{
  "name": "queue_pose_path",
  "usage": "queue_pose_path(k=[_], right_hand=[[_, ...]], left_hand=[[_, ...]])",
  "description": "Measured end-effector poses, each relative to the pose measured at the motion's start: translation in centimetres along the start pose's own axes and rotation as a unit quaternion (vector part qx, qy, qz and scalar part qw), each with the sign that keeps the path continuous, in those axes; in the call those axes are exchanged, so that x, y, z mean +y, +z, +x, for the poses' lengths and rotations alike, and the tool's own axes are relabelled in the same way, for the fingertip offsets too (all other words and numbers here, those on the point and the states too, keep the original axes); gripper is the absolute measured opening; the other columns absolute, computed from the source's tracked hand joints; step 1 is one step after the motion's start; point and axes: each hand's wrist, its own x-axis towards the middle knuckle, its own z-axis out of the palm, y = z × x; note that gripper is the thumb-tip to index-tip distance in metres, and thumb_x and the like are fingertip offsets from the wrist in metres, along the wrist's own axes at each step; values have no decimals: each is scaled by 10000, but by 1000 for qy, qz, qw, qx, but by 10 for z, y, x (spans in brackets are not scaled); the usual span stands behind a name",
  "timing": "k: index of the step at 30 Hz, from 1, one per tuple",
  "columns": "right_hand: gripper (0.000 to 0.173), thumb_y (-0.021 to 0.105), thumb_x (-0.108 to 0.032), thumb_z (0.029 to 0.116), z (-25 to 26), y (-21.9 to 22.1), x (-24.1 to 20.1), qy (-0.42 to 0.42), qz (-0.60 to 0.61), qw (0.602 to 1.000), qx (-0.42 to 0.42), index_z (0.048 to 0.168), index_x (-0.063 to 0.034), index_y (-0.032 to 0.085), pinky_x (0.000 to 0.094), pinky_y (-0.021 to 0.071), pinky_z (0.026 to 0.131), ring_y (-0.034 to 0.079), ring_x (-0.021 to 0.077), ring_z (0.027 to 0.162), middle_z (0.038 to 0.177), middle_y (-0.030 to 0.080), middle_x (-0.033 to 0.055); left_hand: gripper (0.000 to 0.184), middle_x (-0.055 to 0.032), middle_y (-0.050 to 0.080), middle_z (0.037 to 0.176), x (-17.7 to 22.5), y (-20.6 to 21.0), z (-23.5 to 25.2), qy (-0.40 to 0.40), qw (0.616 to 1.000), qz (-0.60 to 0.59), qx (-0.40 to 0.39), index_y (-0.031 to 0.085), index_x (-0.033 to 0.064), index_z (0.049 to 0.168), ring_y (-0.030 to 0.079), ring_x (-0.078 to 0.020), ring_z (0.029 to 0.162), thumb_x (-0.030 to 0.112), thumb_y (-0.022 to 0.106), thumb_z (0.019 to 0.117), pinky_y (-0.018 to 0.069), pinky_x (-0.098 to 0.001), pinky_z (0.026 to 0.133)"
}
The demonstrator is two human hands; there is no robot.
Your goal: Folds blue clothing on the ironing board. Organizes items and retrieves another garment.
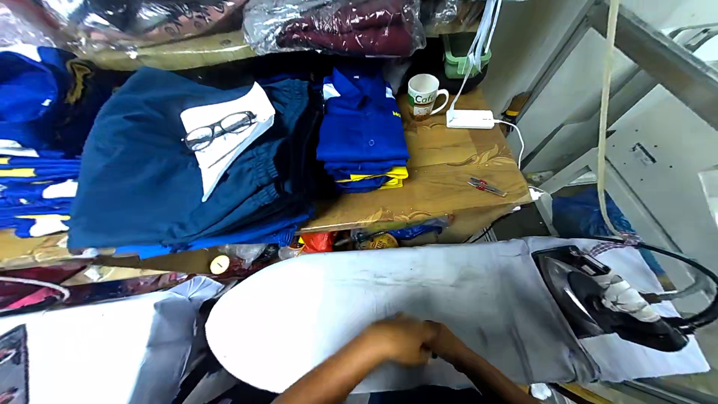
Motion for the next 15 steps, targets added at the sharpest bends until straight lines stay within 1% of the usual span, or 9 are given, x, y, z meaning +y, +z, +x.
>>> queue_pose_path(k=[2, 4, 5, 7, 9, 10, 12, 13, 15], right_hand=[[328, 539, -114, 1060, -8, -3, 28, 17, -17, 1000, 12, 1304, 99, 593, 485, 549, 915, 672, 332, 1010, 1198, 654, 274], [310, 492, -107, 1087, -17, 0, 36, 24, -6, 999, 47, 1316, 83, 580, 450, 564, 863, 695, 302, 984, 1199, 675, 251], [311, 472, -104, 1095, -19, 3, 33, 26, -8, 998, 63, 1323, 80, 575, 444, 562, 830, 694, 294, 955, 1182, 680, 246], [307, 465, -95, 1091, -17, 12, 29, 11, -60, 994, 89, 1313, 84, 579, 451, 560, 784, 680, 298, 890, 1133, 671, 250], [309, 504, -90, 1071, -11, 19, 34, -41, -162, 982, 86, 1305, 97, 581, 497, 556, 791, 674, 347, 888, 1131, 659, 288], [322, 536, -94, 1058, -10, 22, 37, -69, -220, 970, 81, 1311, 101, 578, 527, 556, 834, 681, 380, 932, 1159, 658, 307], [371, 612, -94, 1019, -12, 28, 44, -128, -313, 937, 84, 1323, 113, 573, 594, 514, 966, 658, 453, 1103, 1224, 647, 342], [394, 636, -99, 1000, -13, 32, 49, -155, -349, 919, 96, 1326, 113, 576, 629, 492, 996, 635, 485, 1156, 1248, 630, 359], [436, 633, -143, 1004, -20, 44, 60, -182, -408, 885, 134, 1373, 78, 567, 670, 484, 997, 590, 526, 1224, 1353, 554, 379]], left_hand=[[442, -265, 614, 1359, -3, 55, -14, -104, 991, -3, -89, 584, 13, 1405, 551, -470, 1294, 253, 607, 1034, 364, -676, 1103], [404, -285, 558, 1415, 3, 100, -31, -153, 985, 7, -82, 577, -20, 1394, 494, -494, 1337, 190, 575, 1049, 324, -679, 1126], [387, -282, 557, 1419, 8, 118, -41, -161, 985, 2, -59, 578, -17, 1395, 498, -491, 1336, 159, 563, 1051, 333, -672, 1124], [399, -286, 574, 1392, 20, 150, -57, -177, 984, -26, 1, 570, -23, 1394, 518, -487, 1318, 185, 569, 1054, 342, -672, 1119], [420, -288, 594, 1368, 37, 182, -60, -204, 971, -64, 105, 593, -24, 1373, 530, -487, 1303, 221, 608, 1032, 329, -689, 1124], [421, -287, 595, 1366, 47, 196, -60, -217, 959, -80, 163, 601, -23, 1365, 532, -485, 1301, 221, 620, 1022, 330, -686, 1123], [442, -276, 578, 1396, 73, 221, -63, -234, 932, -111, 254, 582, -14, 1390, 525, -468, 1319, 241, 612, 1029, 346, -663, 1121], [461, -267, 559, 1428, 87, 233, -66, -236, 920, -129, 284, 557, -2, 1425, 515, -457, 1337, 253, 593, 1043, 352, -656, 1117], [471, -256, 542, 1455, 108, 270, -69, -232, 904, -152, 324, 530, 18, 1461, 512, -444, 1349, 259, 568, 1058, 376, -653, 1090]])
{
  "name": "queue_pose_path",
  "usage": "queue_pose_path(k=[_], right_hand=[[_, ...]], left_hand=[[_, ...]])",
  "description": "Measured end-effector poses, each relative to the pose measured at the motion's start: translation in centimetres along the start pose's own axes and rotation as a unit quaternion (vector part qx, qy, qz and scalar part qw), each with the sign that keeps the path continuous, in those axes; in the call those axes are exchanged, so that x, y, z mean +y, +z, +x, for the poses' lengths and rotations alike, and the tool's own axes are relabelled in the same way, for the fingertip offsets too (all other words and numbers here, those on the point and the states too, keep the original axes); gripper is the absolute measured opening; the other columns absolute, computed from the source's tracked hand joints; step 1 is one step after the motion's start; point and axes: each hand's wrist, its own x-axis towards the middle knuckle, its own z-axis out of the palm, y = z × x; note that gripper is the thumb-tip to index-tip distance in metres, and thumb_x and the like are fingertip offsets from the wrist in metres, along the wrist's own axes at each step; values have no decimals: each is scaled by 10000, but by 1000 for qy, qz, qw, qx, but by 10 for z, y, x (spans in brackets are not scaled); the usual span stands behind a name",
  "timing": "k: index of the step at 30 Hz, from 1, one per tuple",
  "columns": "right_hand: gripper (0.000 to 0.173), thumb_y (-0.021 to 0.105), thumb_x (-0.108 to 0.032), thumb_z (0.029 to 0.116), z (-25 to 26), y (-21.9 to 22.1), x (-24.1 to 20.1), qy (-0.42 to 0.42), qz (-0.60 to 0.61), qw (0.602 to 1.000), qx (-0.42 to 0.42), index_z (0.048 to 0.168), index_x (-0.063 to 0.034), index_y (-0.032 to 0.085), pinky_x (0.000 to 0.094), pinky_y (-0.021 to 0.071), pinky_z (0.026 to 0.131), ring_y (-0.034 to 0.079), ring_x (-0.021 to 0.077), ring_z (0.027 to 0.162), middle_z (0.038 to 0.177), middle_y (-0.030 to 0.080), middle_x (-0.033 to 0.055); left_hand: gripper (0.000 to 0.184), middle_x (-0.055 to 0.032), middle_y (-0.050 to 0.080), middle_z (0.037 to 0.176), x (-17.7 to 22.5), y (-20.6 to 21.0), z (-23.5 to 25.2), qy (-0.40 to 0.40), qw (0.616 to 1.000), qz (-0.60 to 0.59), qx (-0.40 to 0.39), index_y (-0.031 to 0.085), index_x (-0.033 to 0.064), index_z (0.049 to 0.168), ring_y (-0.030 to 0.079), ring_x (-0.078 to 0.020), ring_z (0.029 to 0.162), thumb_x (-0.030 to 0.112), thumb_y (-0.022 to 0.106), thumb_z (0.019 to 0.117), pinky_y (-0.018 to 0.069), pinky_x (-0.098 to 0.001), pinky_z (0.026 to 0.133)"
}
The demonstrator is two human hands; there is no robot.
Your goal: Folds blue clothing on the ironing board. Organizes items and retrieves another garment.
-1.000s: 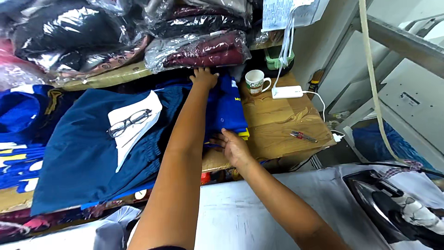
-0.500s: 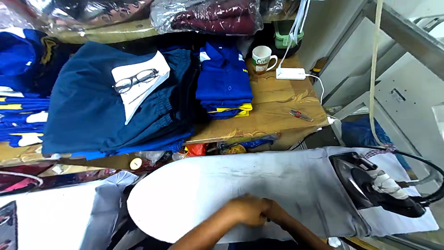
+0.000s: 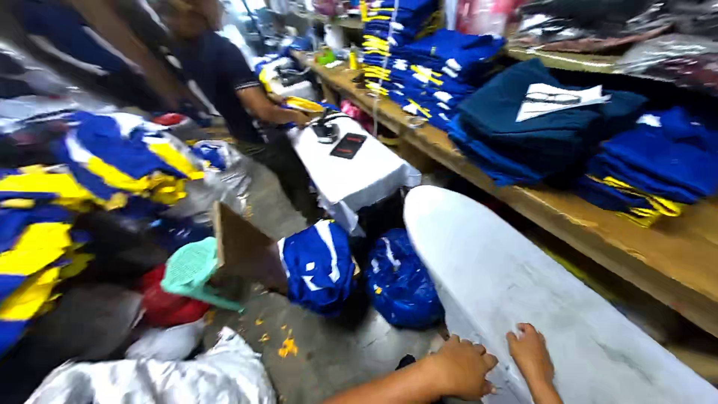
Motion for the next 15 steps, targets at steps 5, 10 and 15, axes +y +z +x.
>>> queue_pose_path(k=[5, 10, 15], right_hand=[[374, 515, -155, 1051, -33, 41, 2, -56, -86, 986, 132, 1356, 34, 625, 696, 386, 1072, 479, 552, 1350, 1424, 513, 372], [425, 409, -170, 1072, -48, 51, 14, -112, -111, 976, 153, 1401, 18, 602, 690, 317, 1120, 439, 542, 1391, 1467, 507, 339], [414, 422, -186, 1059, -35, 60, 19, -99, -120, 973, 172, 1369, -6, 630, 646, 318, 1128, 460, 502, 1375, 1443, 537, 300]], left_hand=[[451, -256, 591, 1391, -18, 70, -96, -129, 989, -8, -71, 601, -5, 1367, 544, -441, 1310, 325, 556, 1063, 381, -660, 1080], [535, -262, 534, 1461, -32, 97, -151, -217, 974, -58, -43, 518, -5, 1456, 487, -431, 1383, 382, 490, 1087, 344, -634, 1136], [542, -236, 486, 1519, -42, 104, -163, -263, 958, -103, -45, 450, 32, 1524, 446, -404, 1426, 342, 511, 1083, 316, -616, 1161]])
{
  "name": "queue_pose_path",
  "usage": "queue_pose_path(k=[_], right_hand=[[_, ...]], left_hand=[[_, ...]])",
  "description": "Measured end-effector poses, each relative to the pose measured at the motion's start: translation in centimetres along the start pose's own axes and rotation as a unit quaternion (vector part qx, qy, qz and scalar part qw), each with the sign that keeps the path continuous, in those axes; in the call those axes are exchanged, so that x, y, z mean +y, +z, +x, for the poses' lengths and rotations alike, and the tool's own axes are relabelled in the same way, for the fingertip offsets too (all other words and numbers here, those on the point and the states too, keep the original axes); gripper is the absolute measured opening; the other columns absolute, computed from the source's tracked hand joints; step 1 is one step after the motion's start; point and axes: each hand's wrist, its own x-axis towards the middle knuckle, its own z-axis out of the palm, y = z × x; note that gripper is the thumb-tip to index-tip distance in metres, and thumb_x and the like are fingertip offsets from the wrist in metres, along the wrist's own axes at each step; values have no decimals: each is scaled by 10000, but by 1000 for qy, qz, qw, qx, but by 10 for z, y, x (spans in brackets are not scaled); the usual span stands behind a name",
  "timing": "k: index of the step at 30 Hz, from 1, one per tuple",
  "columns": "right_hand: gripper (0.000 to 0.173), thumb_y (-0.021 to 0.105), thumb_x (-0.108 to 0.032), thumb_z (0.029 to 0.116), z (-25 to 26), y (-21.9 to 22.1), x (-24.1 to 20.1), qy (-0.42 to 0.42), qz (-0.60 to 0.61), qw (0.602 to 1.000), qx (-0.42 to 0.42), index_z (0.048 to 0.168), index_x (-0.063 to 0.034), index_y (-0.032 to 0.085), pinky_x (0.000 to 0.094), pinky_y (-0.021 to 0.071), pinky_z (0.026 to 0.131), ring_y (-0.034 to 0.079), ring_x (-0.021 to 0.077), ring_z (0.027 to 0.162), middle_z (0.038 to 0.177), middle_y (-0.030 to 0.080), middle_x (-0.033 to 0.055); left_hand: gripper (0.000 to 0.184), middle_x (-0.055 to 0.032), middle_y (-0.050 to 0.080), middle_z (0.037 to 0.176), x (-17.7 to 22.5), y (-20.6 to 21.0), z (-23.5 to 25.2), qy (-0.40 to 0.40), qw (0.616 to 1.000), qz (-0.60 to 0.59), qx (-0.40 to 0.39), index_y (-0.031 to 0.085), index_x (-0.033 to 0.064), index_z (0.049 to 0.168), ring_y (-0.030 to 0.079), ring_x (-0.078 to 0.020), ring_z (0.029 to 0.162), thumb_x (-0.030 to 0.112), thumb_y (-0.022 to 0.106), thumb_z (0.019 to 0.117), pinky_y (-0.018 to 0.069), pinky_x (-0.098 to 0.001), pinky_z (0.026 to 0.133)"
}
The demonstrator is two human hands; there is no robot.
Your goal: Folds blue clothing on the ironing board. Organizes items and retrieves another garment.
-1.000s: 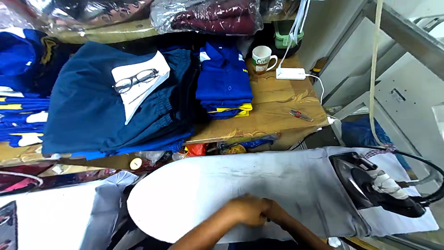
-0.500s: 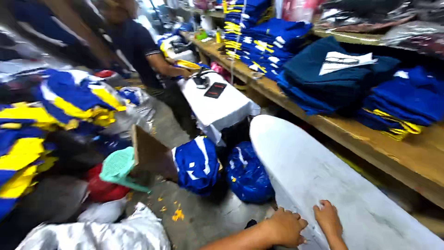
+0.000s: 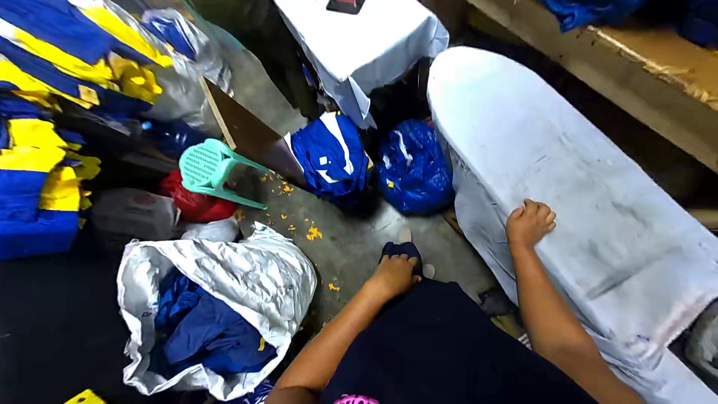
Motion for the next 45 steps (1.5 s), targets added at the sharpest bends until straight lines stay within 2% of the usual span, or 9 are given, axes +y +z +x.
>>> queue_pose_path(k=[9, 16, 20, 24, 31, 33, 36, 41, 45], right_hand=[[397, 454, -181, 1023, 10, 13, 0, 8, -40, 998, 40, 1303, 4, 667, 638, 375, 1063, 512, 511, 1312, 1366, 591, 300], [389, 553, -198, 1000, 54, -3, -60, 39, 7, 999, 14, 1259, 72, 661, 683, 352, 1048, 489, 559, 1301, 1329, 587, 354], [425, 518, -220, 1004, 74, 38, -79, 24, -66, 995, 72, 1254, 93, 657, 694, 393, 1007, 532, 588, 1256, 1323, 596, 371], [393, 513, -196, 991, 76, 53, -78, 15, -115, 985, 124, 1177, 114, 670, 633, 413, 1022, 570, 569, 1201, 1241, 626, 376], [360, 480, -181, 1008, 76, 58, -73, -31, -143, 978, 149, 1083, 145, 614, 427, 405, 1069, 588, 451, 1153, 1126, 620, 365], [376, 461, -200, 1024, 76, 59, -71, -42, -147, 977, 146, 1077, 147, 595, 378, 389, 1085, 581, 406, 1167, 1121, 608, 361], [381, 442, -212, 1034, 75, 57, -69, -47, -148, 978, 143, 1084, 139, 582, 346, 382, 1094, 579, 372, 1184, 1127, 600, 355], [399, 449, -235, 1024, 72, 55, -70, -39, -144, 978, 147, 1092, 123, 612, 395, 384, 1089, 585, 410, 1172, 1133, 614, 356], [401, 459, -237, 1005, 72, 56, -71, -27, -142, 975, 166, 1096, 107, 645, 470, 404, 1030, 591, 465, 1143, 1139, 630, 357]], left_hand=[[543, -224, 492, 1515, -38, -29, 41, 31, 996, -51, -65, 459, 34, 1516, 449, -386, 1426, 347, 526, 1078, 309, -601, 1174], [451, -251, 599, 1358, -102, -101, 189, 99, 931, -322, -143, 520, -20, 1443, 596, -346, 1234, 255, 503, 1086, 450, -518, 1069], [443, -291, 530, 1442, -124, -159, 324, 67, 954, -292, -26, 528, -66, 1420, 518, -395, 1355, 202, 542, 1068, 388, -526, 1153], [490, -314, 426, 1518, -165, -187, 484, 8, 981, -176, 81, 519, -32, 1438, 525, -480, 1319, 188, 609, 1010, 460, -632, 1056], [677, -325, 111, 1668, -230, -239, 616, -103, 956, -42, 270, 371, 81, 1588, 178, -565, 1509, -65, 535, 948, 251, -752, 1126], [596, -316, 148, 1664, -250, -243, 630, -123, 955, -38, 266, 467, 67, 1529, 201, -562, 1503, -57, 546, 951, 257, -755, 1119], [344, -292, 446, 1526, -257, -243, 624, -130, 966, -39, 218, 633, -35, 1316, 416, -517, 1396, 15, 527, 993, 321, -712, 1099], [317, -324, 633, 1236, -219, -241, 562, -108, 913, -289, 267, 585, -116, 1250, 622, -462, 1186, 117, 479, 1064, 466, -608, 1041], [333, -311, 623, 1208, -200, -218, 488, -97, 831, -452, 310, 527, -116, 1286, 634, -406, 1122, 138, 424, 1096, 498, -540, 992]])
